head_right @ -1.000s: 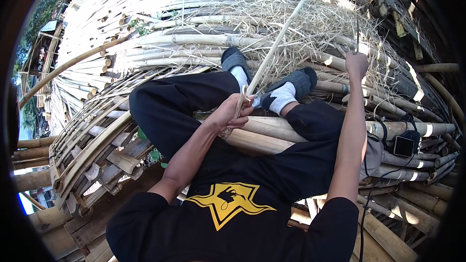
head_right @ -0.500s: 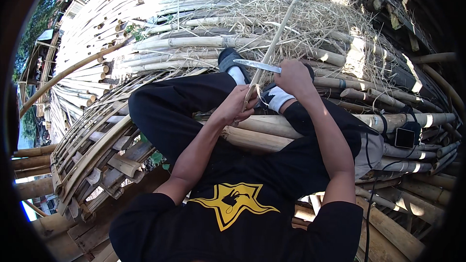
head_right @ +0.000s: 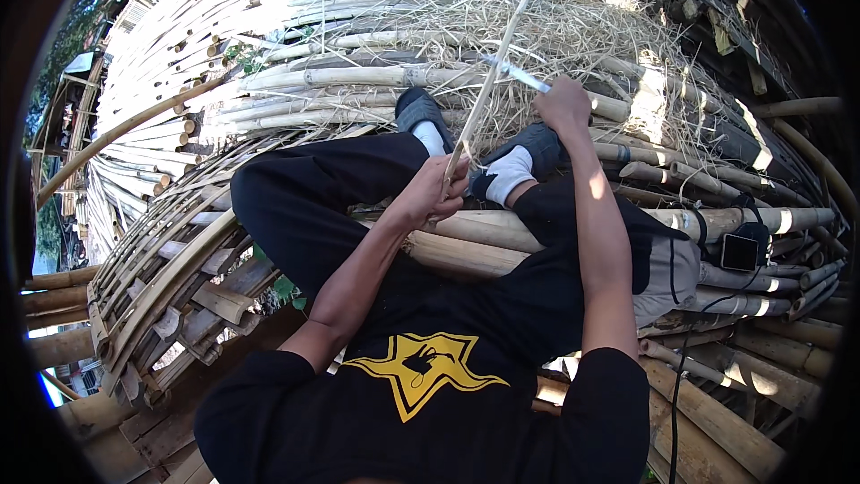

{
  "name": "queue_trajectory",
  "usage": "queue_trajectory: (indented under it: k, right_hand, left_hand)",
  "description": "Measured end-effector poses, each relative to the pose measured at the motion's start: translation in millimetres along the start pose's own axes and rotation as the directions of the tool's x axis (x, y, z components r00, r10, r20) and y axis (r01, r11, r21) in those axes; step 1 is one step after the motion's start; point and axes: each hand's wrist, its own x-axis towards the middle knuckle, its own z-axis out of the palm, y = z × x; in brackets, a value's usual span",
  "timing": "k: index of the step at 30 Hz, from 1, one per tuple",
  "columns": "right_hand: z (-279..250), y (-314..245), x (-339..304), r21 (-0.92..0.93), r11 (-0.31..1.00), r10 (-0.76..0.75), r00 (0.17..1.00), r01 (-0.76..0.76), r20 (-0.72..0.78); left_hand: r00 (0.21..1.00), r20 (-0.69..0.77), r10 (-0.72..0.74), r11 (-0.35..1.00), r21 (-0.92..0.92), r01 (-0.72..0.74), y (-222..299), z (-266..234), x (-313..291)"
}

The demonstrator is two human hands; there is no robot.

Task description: The person shaves and splits thin strips from a bamboo stalk using a knife, peeling the strips along the length by hand.

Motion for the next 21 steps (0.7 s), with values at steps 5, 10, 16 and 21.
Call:
queue_trajectory:
  k: [5, 10, 16, 21]
  right_hand:
    - [-47.5, 121.5, 36.5, 0.215, 0.905, 0.406, 0.896, -0.367, -0.181]
    - [-31.7, 19.2, -13.2, 0.385, 0.917, -0.121, 0.993, 0.108, 0.010]
    - [-15.2, -40.5, -53.0, 0.145, 0.896, -0.436, 0.894, 0.420, 0.103]
    - [-15.6, -40.9, -53.9, 0.067, 0.899, -0.439, 0.885, 0.434, 0.155]
  left_hand:
    - [0.996, -0.034, -0.085, 0.996, 0.032, 0.086, 4.7, 2.9, -18.9]
    - [0.998, 0.055, 0.011, 0.998, -0.068, -0.007, 7.1, 0.6, -1.2]
    - [0.996, 0.079, 0.034, 0.999, -0.024, -0.032, 13.5, 1.9, -10.7]
    - [1.000, 0.012, -0.006, 0.995, 0.100, 0.005, 12.8, 13.9, -18.8]
